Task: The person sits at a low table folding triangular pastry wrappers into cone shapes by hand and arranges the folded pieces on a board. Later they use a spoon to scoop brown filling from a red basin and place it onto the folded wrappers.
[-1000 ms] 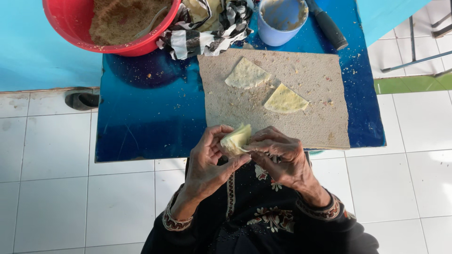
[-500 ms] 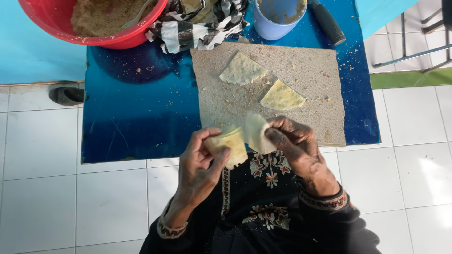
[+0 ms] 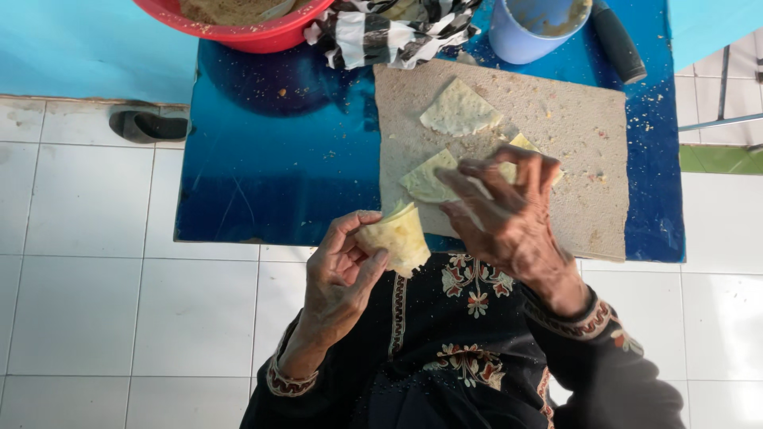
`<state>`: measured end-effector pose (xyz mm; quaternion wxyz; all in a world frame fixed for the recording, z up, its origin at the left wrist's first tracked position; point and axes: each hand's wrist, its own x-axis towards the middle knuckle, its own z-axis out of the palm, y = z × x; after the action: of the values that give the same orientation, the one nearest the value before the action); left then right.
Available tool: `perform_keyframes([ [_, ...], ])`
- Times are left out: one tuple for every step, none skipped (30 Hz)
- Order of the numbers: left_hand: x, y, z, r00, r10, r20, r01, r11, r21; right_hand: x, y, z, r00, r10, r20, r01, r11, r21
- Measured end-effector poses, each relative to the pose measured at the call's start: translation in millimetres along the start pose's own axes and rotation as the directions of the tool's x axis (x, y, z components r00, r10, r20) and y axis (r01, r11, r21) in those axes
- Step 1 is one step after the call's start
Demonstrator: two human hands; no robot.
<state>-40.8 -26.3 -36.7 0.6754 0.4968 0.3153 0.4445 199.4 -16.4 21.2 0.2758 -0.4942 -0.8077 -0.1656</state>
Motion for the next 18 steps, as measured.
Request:
perform_keyframes([
  [0, 0, 1, 1.0, 0.014, 0.01, -0.014, 1.0, -0.006, -2, -5, -1, 0.999, 0.033, -0.002, -0.032, 0.986, 0.161],
  [0, -1, 2, 0.999, 0.03, 0.021, -0.029, 0.999, -0.013, -6, -11, -3, 0.998, 0.066, 0.0, -0.063, 0.947, 0.316],
  [0, -1, 4, 0.998, 0.045, 0.035, -0.044, 0.999, -0.021, -10, -17, -5, 0.995, 0.1, 0.009, -0.093, 0.883, 0.46],
  [0, -1, 6, 0.999, 0.045, 0.03, -0.046, 0.999, 0.011, -14, -22, -7, 0.993, 0.107, 0.046, -0.116, 0.863, 0.491],
  [0, -1, 7, 0.999, 0.045, 0.027, -0.046, 0.998, 0.044, -19, -27, -9, 0.99, 0.116, 0.081, -0.141, 0.842, 0.521],
  [0, -1, 9, 0.999, 0.045, 0.023, -0.047, 0.996, 0.077, -23, -31, -11, 0.986, 0.122, 0.117, -0.166, 0.819, 0.549],
  [0, -1, 10, 0.999, 0.037, 0.027, -0.039, 0.996, 0.077, -25, -33, -10, 0.983, 0.141, 0.114, -0.181, 0.804, 0.567],
  [-1, -1, 12, 0.999, 0.03, 0.029, -0.033, 0.996, 0.077, -27, -34, -9, 0.981, 0.159, 0.11, -0.193, 0.787, 0.586],
  [-1, -1, 14, 0.999, 0.024, 0.029, -0.027, 0.996, 0.079, -29, -35, -9, 0.979, 0.175, 0.106, -0.203, 0.769, 0.606],
  [-2, 0, 15, 0.999, 0.045, 0.03, -0.048, 0.994, 0.099, -31, -35, -9, 0.977, 0.188, 0.104, -0.212, 0.763, 0.61],
  [-2, -1, 18, 0.997, 0.065, 0.033, -0.069, 0.991, 0.117, -32, -36, -9, 0.974, 0.203, 0.103, -0.222, 0.758, 0.613],
  [-2, -1, 20, 0.996, 0.086, 0.037, -0.091, 0.987, 0.135, -33, -36, -9, 0.971, 0.217, 0.1, -0.232, 0.754, 0.615],
  [-1, -2, 22, 0.996, 0.078, 0.041, -0.083, 0.987, 0.135, -35, -37, -10, 0.964, 0.233, 0.127, -0.26, 0.737, 0.624],
  [-1, -2, 23, 0.997, 0.068, 0.043, -0.073, 0.988, 0.134, -36, -38, -11, 0.956, 0.248, 0.156, -0.289, 0.719, 0.632],
  [0, -3, 25, 0.997, 0.056, 0.045, -0.061, 0.989, 0.134, -38, -40, -12, 0.947, 0.262, 0.186, -0.319, 0.699, 0.64],
  [0, -3, 26, 0.998, 0.052, 0.026, -0.056, 0.985, 0.162, -39, -42, -11, 0.95, 0.263, 0.168, -0.308, 0.708, 0.636],
  [-1, -4, 28, 0.999, 0.049, 0.006, -0.049, 0.981, 0.19, -41, -43, -10, 0.953, 0.265, 0.15, -0.299, 0.715, 0.632],
  [-1, -4, 29, 0.999, 0.045, -0.013, -0.041, 0.976, 0.216, -42, -44, -9, 0.955, 0.267, 0.133, -0.29, 0.724, 0.627],
])
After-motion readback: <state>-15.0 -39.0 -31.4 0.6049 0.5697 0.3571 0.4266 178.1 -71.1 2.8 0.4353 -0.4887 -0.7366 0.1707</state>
